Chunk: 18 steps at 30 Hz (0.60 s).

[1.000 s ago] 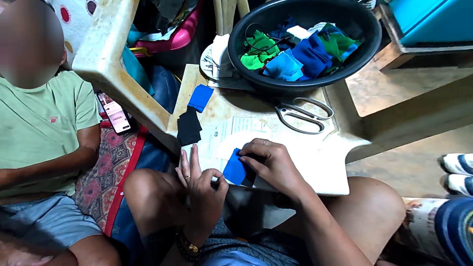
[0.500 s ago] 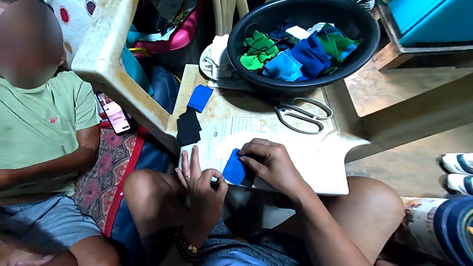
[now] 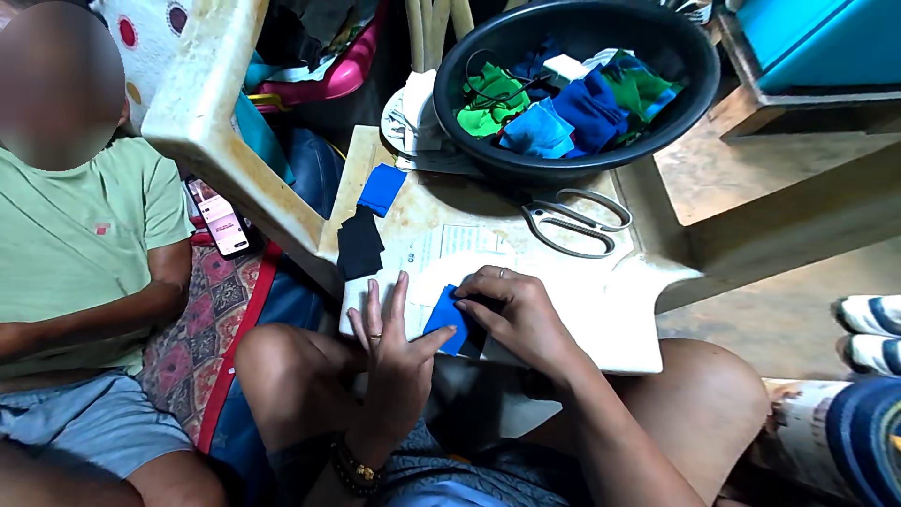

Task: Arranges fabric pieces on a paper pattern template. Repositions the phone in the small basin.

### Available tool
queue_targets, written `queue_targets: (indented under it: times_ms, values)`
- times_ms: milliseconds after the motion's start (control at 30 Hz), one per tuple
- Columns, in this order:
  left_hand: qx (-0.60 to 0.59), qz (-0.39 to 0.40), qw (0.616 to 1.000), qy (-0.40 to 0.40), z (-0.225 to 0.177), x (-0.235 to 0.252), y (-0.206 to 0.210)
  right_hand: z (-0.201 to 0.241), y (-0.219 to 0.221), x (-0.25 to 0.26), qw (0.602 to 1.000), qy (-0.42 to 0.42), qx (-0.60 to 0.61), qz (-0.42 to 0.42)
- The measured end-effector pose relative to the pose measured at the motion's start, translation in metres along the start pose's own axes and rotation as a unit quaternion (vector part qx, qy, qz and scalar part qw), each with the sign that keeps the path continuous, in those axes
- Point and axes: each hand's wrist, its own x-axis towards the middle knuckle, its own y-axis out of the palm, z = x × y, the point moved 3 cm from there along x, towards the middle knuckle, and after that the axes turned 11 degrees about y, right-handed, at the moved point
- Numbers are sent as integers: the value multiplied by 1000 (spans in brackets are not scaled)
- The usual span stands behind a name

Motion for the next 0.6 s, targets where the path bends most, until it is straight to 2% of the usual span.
queue_targets:
  times_ms: [300,533,600]
  values:
    - [-47,23,999,9,5,0,2,1,0,1,1000,-1,-2,-3]
    - [-66,3,998,14,7,-1,3,10,-4,-2,990,-70,-37,-114]
    - [-70,4,997,15,8,-1,4,17,-5,-4,991,-90,-15,-96]
